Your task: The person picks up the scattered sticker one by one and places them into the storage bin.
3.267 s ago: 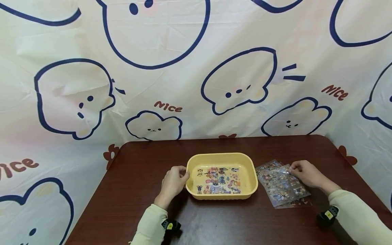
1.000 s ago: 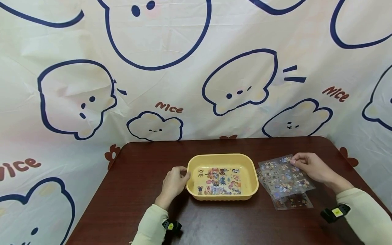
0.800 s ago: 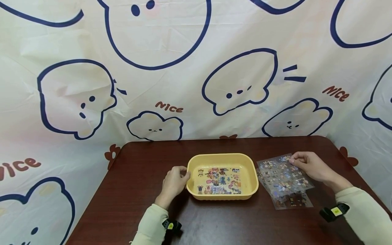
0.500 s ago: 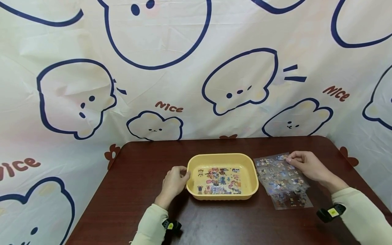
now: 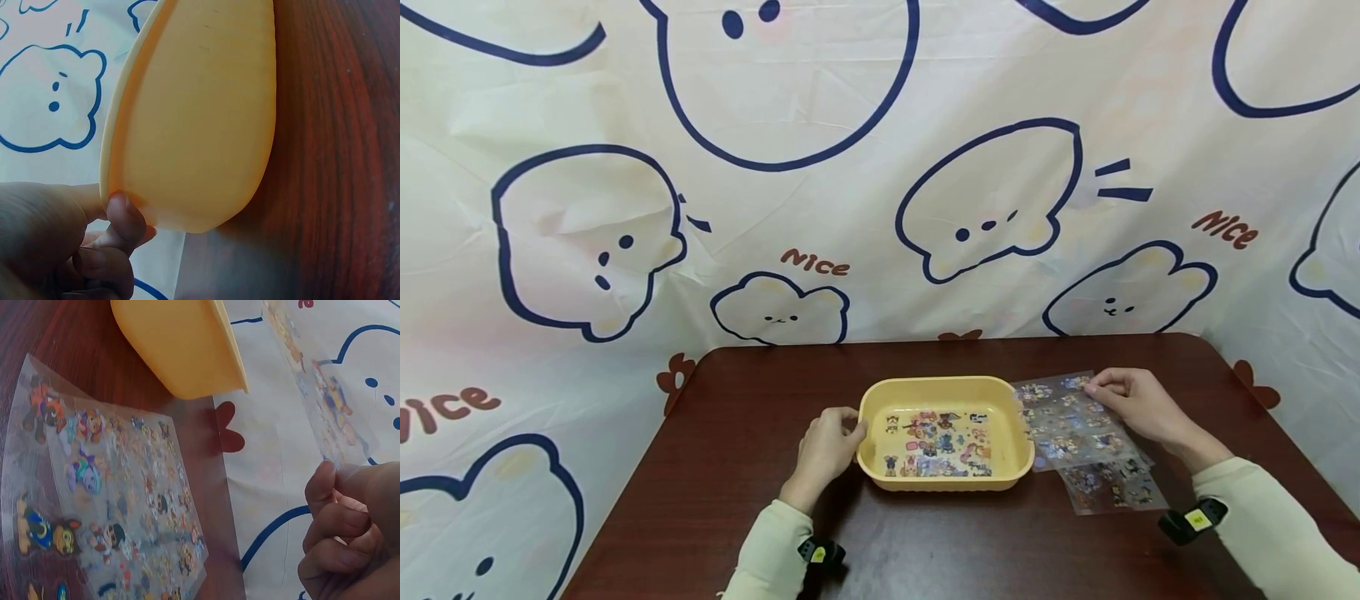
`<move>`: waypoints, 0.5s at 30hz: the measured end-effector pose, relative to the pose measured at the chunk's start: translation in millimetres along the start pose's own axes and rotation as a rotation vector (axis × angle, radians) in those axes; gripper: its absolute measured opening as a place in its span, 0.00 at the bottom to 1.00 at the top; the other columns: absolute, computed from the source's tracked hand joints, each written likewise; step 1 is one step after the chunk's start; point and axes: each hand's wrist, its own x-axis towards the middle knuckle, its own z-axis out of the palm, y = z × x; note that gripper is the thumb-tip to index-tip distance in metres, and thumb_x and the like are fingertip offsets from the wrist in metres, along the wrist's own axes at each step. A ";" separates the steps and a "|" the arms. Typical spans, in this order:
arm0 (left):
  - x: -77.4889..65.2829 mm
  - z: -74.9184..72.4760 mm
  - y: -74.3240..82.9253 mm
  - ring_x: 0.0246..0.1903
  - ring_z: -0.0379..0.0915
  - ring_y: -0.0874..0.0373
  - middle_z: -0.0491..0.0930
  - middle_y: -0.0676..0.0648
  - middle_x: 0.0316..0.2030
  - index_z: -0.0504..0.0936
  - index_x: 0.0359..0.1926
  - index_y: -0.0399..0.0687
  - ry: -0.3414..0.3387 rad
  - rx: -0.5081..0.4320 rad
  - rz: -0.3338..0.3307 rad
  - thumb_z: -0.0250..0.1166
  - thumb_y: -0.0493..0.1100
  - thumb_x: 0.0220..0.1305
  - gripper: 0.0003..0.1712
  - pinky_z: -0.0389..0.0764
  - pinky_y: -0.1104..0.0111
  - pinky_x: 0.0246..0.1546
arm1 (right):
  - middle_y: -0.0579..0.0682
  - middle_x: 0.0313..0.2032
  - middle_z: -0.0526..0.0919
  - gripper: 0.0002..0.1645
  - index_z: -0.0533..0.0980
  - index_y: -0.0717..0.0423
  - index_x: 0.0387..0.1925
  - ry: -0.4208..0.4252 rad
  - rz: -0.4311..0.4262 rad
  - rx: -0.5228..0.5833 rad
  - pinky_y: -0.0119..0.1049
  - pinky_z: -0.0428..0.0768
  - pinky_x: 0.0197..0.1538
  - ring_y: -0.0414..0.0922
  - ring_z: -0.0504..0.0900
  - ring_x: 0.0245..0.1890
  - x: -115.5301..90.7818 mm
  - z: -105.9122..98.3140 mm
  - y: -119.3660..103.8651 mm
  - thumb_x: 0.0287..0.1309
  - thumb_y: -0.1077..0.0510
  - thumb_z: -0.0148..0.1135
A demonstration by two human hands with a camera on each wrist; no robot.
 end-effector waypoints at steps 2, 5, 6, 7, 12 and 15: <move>-0.2 -0.1 -0.2 0.17 0.74 0.62 0.80 0.55 0.18 0.85 0.53 0.44 0.003 0.003 0.002 0.64 0.49 0.68 0.18 0.70 0.66 0.26 | 0.43 0.16 0.72 0.19 0.78 0.68 0.45 -0.005 0.010 0.016 0.35 0.70 0.20 0.37 0.69 0.15 1.1 2.3 -1.7 0.75 0.53 0.55; -0.1 0.1 -0.5 0.17 0.74 0.62 0.80 0.55 0.18 0.85 0.53 0.44 0.002 -0.001 0.003 0.64 0.49 0.68 0.18 0.70 0.66 0.26 | 0.46 0.18 0.79 0.19 0.78 0.69 0.45 -0.004 0.016 0.024 0.36 0.73 0.21 0.37 0.73 0.17 2.9 5.7 -4.0 0.75 0.53 0.54; -0.1 0.1 -0.6 0.17 0.74 0.62 0.80 0.55 0.18 0.85 0.53 0.44 0.001 -0.001 0.002 0.64 0.49 0.68 0.18 0.70 0.66 0.26 | 0.46 0.19 0.80 0.19 0.78 0.69 0.45 -0.001 0.016 0.024 0.36 0.73 0.21 0.37 0.73 0.17 3.3 6.8 -4.9 0.75 0.54 0.54; 0.0 0.2 -0.6 0.17 0.74 0.62 0.80 0.55 0.18 0.85 0.53 0.44 0.000 -0.003 0.002 0.64 0.49 0.68 0.18 0.70 0.66 0.26 | 0.46 0.18 0.79 0.19 0.78 0.69 0.44 0.004 0.014 0.024 0.36 0.72 0.21 0.36 0.72 0.16 3.7 8.0 -5.7 0.75 0.54 0.54; 0.1 -0.2 -0.5 0.17 0.74 0.62 0.81 0.55 0.18 0.85 0.52 0.45 0.002 -0.007 0.001 0.64 0.49 0.68 0.18 0.70 0.66 0.26 | 0.39 0.13 0.68 0.18 0.79 0.70 0.44 0.014 -0.009 0.025 0.35 0.64 0.16 0.35 0.60 0.12 4.4 14.0 -9.4 0.74 0.55 0.55; -0.1 -0.3 -0.6 0.17 0.75 0.62 0.81 0.55 0.19 0.85 0.52 0.45 0.005 -0.006 0.005 0.64 0.49 0.68 0.18 0.71 0.65 0.27 | 0.37 0.12 0.62 0.17 0.79 0.70 0.43 0.015 -0.023 0.034 0.35 0.63 0.15 0.34 0.56 0.12 5.1 17.3 -10.8 0.74 0.56 0.55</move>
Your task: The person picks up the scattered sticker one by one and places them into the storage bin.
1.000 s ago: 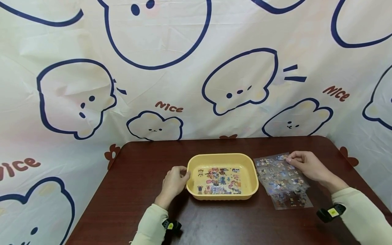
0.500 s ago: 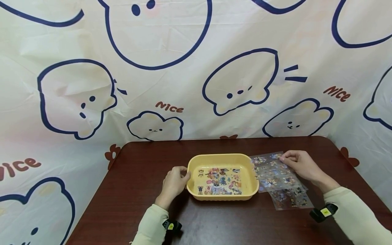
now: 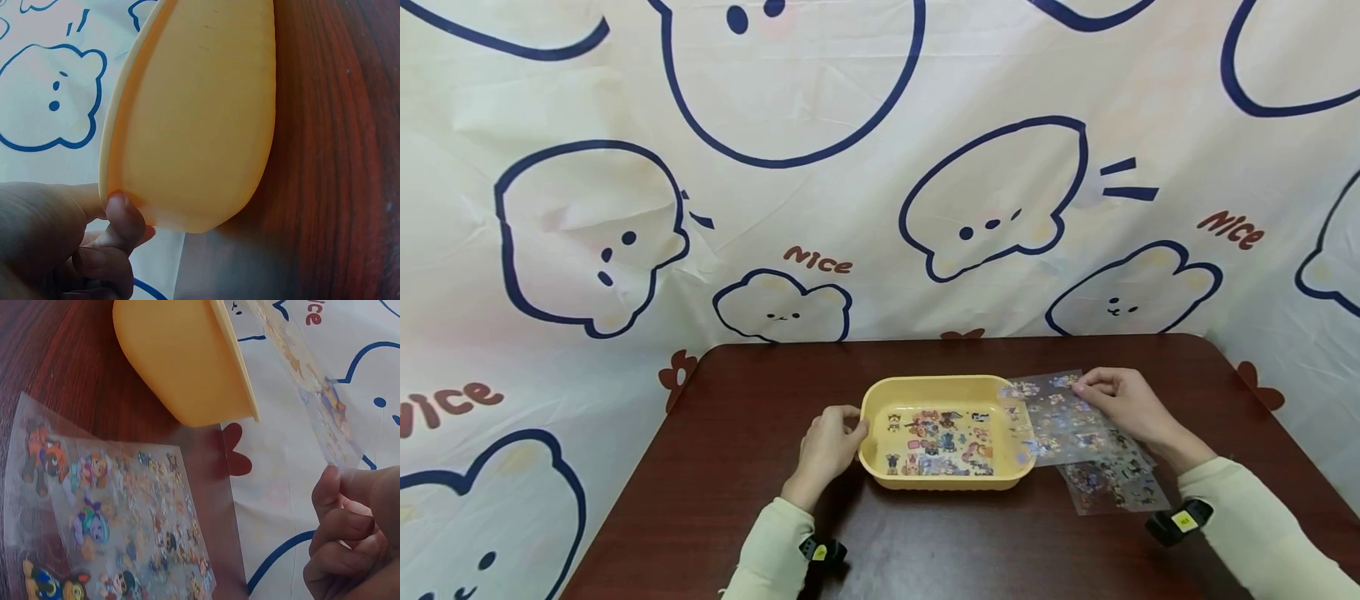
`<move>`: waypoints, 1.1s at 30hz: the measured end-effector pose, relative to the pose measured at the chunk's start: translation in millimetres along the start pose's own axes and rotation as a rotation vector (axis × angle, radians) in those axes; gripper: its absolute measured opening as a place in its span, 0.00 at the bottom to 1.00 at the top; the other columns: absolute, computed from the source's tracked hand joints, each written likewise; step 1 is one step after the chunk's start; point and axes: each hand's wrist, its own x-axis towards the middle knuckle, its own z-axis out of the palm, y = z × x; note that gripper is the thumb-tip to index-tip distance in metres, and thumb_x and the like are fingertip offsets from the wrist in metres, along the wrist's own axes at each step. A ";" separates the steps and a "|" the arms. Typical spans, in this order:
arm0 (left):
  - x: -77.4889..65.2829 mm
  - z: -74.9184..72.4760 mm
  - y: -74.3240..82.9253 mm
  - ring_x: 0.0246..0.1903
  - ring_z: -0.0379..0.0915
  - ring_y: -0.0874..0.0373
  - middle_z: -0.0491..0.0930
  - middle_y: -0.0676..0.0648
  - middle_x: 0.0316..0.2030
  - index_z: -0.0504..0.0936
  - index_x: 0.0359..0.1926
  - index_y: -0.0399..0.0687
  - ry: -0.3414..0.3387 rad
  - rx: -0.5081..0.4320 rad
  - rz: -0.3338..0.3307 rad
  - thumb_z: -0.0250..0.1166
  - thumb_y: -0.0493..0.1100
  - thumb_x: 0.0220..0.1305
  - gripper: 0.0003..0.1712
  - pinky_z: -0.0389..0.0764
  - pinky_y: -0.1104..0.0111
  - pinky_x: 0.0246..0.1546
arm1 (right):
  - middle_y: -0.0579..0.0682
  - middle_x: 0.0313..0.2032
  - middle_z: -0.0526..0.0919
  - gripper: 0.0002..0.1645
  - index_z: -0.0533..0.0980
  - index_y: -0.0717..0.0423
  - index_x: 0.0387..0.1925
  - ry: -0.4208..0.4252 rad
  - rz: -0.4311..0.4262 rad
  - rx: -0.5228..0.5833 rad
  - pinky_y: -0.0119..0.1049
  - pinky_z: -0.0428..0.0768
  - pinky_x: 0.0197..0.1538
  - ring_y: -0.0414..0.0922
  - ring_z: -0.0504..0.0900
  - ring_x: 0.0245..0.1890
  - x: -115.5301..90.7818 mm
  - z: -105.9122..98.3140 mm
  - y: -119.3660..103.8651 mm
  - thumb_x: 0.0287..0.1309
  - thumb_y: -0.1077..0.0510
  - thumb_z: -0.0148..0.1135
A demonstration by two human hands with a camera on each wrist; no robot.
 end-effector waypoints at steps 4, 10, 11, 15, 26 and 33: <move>0.1 -0.6 0.6 0.19 0.74 0.62 0.82 0.54 0.21 0.85 0.52 0.44 0.003 0.006 -0.002 0.64 0.49 0.67 0.18 0.71 0.65 0.27 | 0.37 0.12 0.62 0.17 0.79 0.69 0.43 -0.006 -0.006 0.010 0.35 0.63 0.15 0.34 0.56 0.12 2.9 4.1 -1.1 0.73 0.56 0.56; 0.8 0.5 0.3 0.18 0.75 0.62 0.82 0.55 0.19 0.85 0.54 0.44 -0.005 0.004 -0.004 0.64 0.49 0.68 0.19 0.71 0.66 0.27 | 0.38 0.12 0.62 0.16 0.80 0.67 0.42 -0.019 -0.008 0.020 0.34 0.63 0.16 0.34 0.57 0.12 6.3 8.9 -2.5 0.73 0.55 0.57; 1.1 0.6 0.2 0.17 0.75 0.63 0.82 0.55 0.19 0.85 0.54 0.44 -0.005 0.006 -0.003 0.64 0.49 0.68 0.19 0.71 0.66 0.27 | 0.38 0.12 0.61 0.16 0.80 0.67 0.42 -0.020 -0.015 0.022 0.34 0.63 0.16 0.34 0.57 0.12 6.3 9.8 -3.0 0.73 0.55 0.57; 1.8 0.6 0.1 0.18 0.75 0.63 0.82 0.55 0.19 0.84 0.54 0.44 -0.007 0.007 -0.002 0.64 0.49 0.68 0.19 0.72 0.65 0.28 | 0.39 0.12 0.60 0.16 0.80 0.68 0.42 -0.017 -0.053 0.043 0.33 0.61 0.15 0.33 0.55 0.11 6.1 13.6 -4.9 0.73 0.56 0.57; 1.5 0.4 0.4 0.17 0.75 0.63 0.82 0.56 0.19 0.85 0.53 0.44 -0.005 0.004 0.001 0.64 0.49 0.68 0.18 0.72 0.65 0.29 | 0.41 0.13 0.67 0.15 0.80 0.69 0.42 -0.014 -0.038 0.058 0.31 0.62 0.16 0.33 0.59 0.11 8.2 26.1 -8.9 0.72 0.58 0.58; 1.1 0.5 -0.1 0.17 0.75 0.63 0.82 0.55 0.19 0.84 0.54 0.44 -0.008 0.000 -0.004 0.64 0.49 0.68 0.19 0.71 0.65 0.28 | 0.41 0.13 0.68 0.14 0.80 0.69 0.43 -0.016 -0.033 0.060 0.32 0.63 0.17 0.33 0.59 0.12 8.4 32.6 -13.7 0.72 0.59 0.58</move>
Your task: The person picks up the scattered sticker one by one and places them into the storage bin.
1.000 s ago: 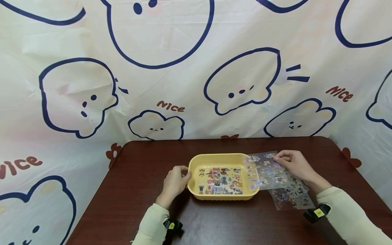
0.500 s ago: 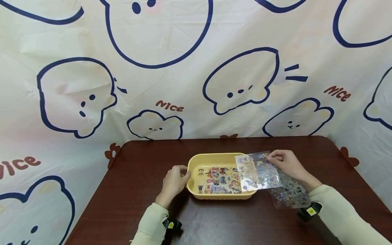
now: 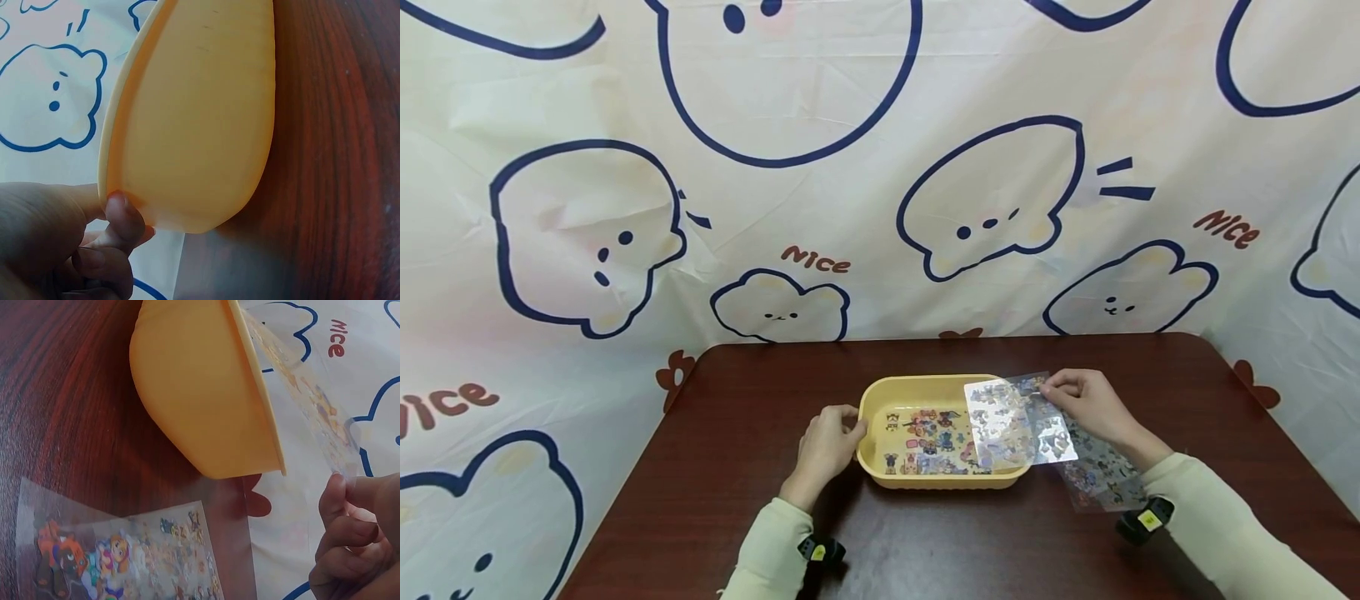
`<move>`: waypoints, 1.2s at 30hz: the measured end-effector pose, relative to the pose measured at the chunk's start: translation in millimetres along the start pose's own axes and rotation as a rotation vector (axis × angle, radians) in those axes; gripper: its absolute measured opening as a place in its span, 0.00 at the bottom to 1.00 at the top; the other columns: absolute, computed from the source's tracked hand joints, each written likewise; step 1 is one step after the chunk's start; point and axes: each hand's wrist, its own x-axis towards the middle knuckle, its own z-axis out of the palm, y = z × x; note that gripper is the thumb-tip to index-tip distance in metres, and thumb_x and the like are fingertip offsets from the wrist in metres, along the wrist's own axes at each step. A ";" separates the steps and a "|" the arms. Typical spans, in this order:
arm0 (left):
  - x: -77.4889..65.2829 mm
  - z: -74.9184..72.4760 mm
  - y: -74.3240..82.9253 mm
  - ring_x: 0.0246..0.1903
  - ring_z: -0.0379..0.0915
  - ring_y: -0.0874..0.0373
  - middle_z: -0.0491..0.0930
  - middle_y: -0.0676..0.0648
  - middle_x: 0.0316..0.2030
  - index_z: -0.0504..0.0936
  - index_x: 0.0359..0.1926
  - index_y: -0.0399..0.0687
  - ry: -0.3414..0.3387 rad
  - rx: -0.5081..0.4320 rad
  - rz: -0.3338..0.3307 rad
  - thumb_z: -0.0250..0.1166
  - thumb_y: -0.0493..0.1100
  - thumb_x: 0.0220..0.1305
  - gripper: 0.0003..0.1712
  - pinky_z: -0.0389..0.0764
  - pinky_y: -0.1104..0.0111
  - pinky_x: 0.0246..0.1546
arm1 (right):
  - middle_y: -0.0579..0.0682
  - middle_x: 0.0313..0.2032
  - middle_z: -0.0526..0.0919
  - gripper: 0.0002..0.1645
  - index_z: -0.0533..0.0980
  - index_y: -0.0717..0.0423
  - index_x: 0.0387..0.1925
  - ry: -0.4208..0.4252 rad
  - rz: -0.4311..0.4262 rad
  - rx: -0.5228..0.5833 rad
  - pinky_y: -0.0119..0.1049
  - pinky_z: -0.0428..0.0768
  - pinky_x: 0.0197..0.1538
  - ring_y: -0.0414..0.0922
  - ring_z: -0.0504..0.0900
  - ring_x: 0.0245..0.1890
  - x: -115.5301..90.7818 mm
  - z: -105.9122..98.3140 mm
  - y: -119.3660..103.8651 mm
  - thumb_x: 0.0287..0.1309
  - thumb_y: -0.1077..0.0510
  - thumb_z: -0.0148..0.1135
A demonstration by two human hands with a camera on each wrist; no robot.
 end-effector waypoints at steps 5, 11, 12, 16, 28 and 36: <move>-0.2 0.2 -0.2 0.17 0.75 0.63 0.81 0.55 0.18 0.84 0.55 0.44 -0.005 -0.007 -0.002 0.64 0.49 0.69 0.19 0.71 0.65 0.28 | 0.48 0.16 0.76 0.13 0.80 0.68 0.42 0.017 0.016 -0.027 0.32 0.65 0.18 0.34 0.60 0.13 2.2 4.2 -3.2 0.72 0.59 0.58; -0.3 0.6 0.1 0.16 0.75 0.62 0.81 0.55 0.18 0.84 0.54 0.43 -0.005 -0.016 -0.004 0.63 0.48 0.69 0.19 0.70 0.66 0.26 | 0.53 0.24 0.86 0.13 0.80 0.67 0.41 0.041 0.010 -0.041 0.33 0.68 0.20 0.34 0.65 0.15 4.5 8.4 -9.0 0.71 0.58 0.59; -0.3 0.6 0.1 0.16 0.75 0.62 0.81 0.55 0.18 0.84 0.54 0.43 -0.005 -0.017 -0.003 0.63 0.48 0.69 0.19 0.69 0.66 0.26 | 0.53 0.24 0.85 0.13 0.80 0.67 0.41 0.040 0.011 -0.040 0.33 0.67 0.20 0.34 0.64 0.15 4.8 8.9 -9.4 0.71 0.58 0.59; -0.6 0.5 -0.1 0.16 0.75 0.62 0.81 0.54 0.18 0.84 0.54 0.43 -0.003 -0.020 0.002 0.63 0.48 0.69 0.19 0.70 0.66 0.26 | 0.51 0.21 0.84 0.13 0.80 0.68 0.40 0.039 0.012 -0.037 0.33 0.65 0.19 0.34 0.61 0.14 6.1 11.0 -10.0 0.71 0.58 0.59; -0.6 0.2 -0.8 0.16 0.74 0.63 0.81 0.55 0.17 0.85 0.54 0.44 0.006 -0.011 0.014 0.63 0.49 0.69 0.18 0.71 0.65 0.28 | 0.60 0.35 0.89 0.13 0.80 0.67 0.40 0.018 -0.009 -0.012 0.35 0.68 0.21 0.38 0.73 0.19 11.0 19.2 -14.9 0.71 0.58 0.60; -0.2 0.8 -1.1 0.16 0.74 0.62 0.81 0.55 0.17 0.84 0.55 0.44 0.002 -0.010 0.010 0.63 0.49 0.69 0.19 0.72 0.65 0.28 | 0.56 0.30 0.89 0.11 0.80 0.66 0.40 0.007 -0.003 -0.008 0.37 0.77 0.25 0.42 0.75 0.19 16.2 25.0 -16.1 0.70 0.59 0.60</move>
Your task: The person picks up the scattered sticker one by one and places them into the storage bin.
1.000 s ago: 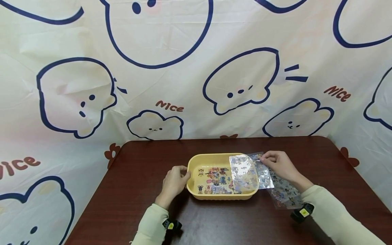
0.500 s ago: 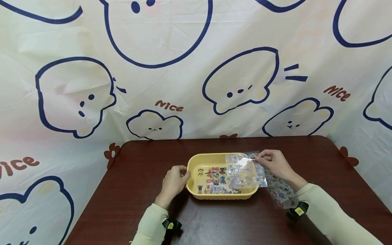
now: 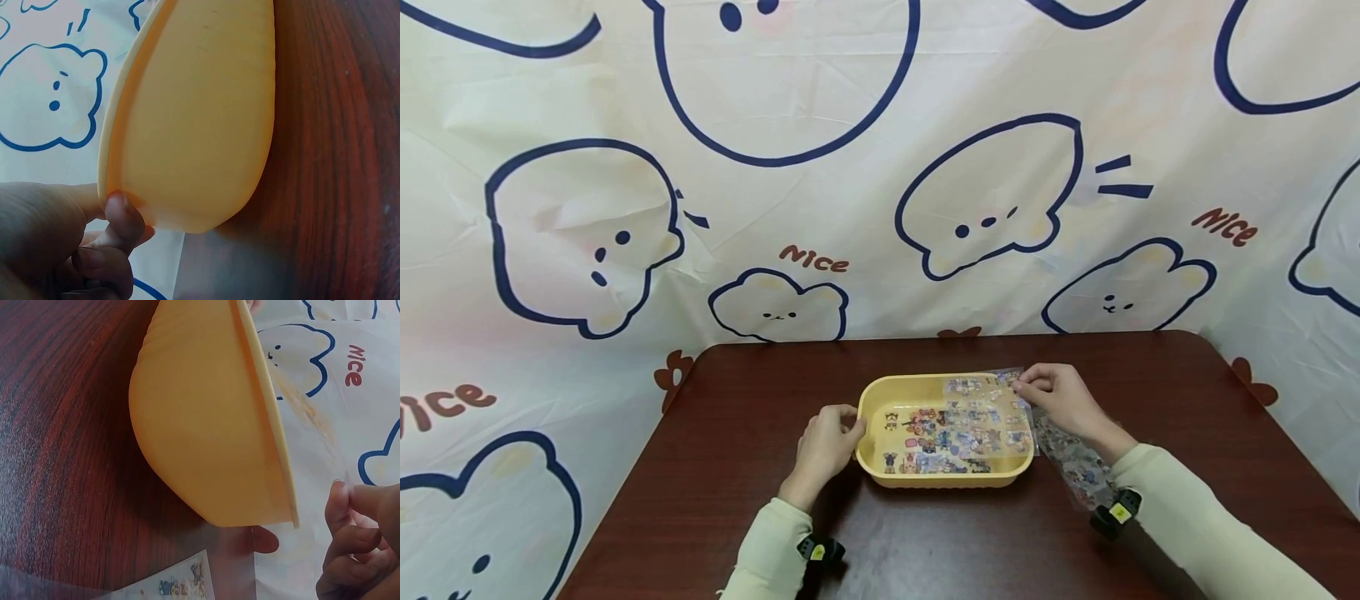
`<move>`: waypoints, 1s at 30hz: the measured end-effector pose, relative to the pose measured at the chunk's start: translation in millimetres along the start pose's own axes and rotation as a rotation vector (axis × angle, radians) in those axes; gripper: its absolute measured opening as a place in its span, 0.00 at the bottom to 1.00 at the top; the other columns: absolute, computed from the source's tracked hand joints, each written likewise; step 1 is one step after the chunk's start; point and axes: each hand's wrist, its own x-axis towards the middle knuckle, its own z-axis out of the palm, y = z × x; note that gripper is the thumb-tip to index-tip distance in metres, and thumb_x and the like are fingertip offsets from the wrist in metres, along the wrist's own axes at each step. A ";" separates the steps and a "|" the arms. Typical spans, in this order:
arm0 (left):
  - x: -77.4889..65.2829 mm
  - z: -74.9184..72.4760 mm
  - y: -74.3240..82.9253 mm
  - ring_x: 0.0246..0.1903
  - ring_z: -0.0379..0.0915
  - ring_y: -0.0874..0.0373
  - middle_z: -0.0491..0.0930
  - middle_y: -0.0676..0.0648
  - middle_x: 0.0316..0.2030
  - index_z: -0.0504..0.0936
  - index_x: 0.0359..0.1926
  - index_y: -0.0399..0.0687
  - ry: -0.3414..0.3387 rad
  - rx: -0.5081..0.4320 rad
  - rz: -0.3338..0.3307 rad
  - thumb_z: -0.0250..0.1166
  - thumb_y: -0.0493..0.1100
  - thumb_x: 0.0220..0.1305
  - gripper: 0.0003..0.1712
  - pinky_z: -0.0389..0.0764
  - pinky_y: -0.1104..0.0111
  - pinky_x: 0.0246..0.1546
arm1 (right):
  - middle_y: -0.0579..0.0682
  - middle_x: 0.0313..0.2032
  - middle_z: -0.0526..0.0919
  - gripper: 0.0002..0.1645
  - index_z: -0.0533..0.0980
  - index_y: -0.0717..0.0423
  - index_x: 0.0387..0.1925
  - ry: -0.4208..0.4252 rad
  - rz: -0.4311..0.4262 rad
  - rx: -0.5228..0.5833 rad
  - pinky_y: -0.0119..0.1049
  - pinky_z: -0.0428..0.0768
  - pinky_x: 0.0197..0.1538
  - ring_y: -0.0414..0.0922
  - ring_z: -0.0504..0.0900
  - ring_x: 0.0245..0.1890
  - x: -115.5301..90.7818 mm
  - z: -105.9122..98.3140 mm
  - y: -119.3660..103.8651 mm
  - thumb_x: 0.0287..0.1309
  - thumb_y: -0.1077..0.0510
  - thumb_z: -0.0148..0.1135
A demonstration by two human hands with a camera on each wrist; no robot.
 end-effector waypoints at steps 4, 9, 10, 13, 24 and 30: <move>0.5 0.2 -0.3 0.16 0.75 0.63 0.82 0.55 0.17 0.84 0.54 0.44 0.001 -0.001 0.002 0.63 0.49 0.69 0.18 0.72 0.65 0.28 | 0.53 0.26 0.87 0.10 0.80 0.66 0.39 0.012 -0.004 -0.005 0.36 0.75 0.23 0.38 0.71 0.16 2.6 4.0 -0.4 0.70 0.60 0.60; 0.7 0.1 -0.4 0.16 0.75 0.63 0.83 0.54 0.18 0.85 0.53 0.45 0.005 0.002 0.006 0.63 0.49 0.69 0.18 0.73 0.64 0.29 | 0.53 0.22 0.85 0.10 0.80 0.66 0.38 0.010 -0.027 -0.011 0.33 0.66 0.18 0.35 0.63 0.12 4.3 9.3 -0.9 0.69 0.60 0.60; 0.6 0.1 -0.4 0.17 0.75 0.63 0.83 0.54 0.18 0.85 0.53 0.46 0.005 0.003 0.005 0.63 0.49 0.69 0.18 0.73 0.64 0.29 | 0.53 0.22 0.85 0.10 0.80 0.66 0.38 0.008 -0.030 -0.014 0.33 0.66 0.18 0.35 0.63 0.12 4.4 10.0 -0.7 0.69 0.61 0.60; 0.5 0.1 -0.4 0.17 0.75 0.63 0.83 0.54 0.18 0.85 0.53 0.46 0.004 0.004 0.003 0.63 0.49 0.69 0.18 0.73 0.64 0.29 | 0.53 0.23 0.86 0.09 0.80 0.65 0.37 0.008 -0.024 -0.025 0.34 0.69 0.20 0.38 0.68 0.14 4.7 12.3 -1.4 0.69 0.61 0.61; -0.3 -0.8 0.1 0.16 0.75 0.63 0.83 0.53 0.19 0.84 0.55 0.44 0.000 -0.009 0.007 0.63 0.49 0.69 0.19 0.70 0.66 0.26 | 0.52 0.26 0.87 0.07 0.81 0.62 0.36 0.043 -0.003 -0.165 0.34 0.73 0.24 0.40 0.78 0.22 9.0 24.0 -5.1 0.67 0.60 0.63; -0.5 -1.0 0.4 0.17 0.75 0.63 0.83 0.54 0.19 0.84 0.55 0.44 0.001 -0.004 0.004 0.63 0.49 0.69 0.19 0.71 0.65 0.27 | 0.51 0.28 0.88 0.07 0.81 0.59 0.36 0.037 0.038 -0.212 0.35 0.75 0.27 0.40 0.80 0.24 11.0 27.5 -3.1 0.67 0.59 0.64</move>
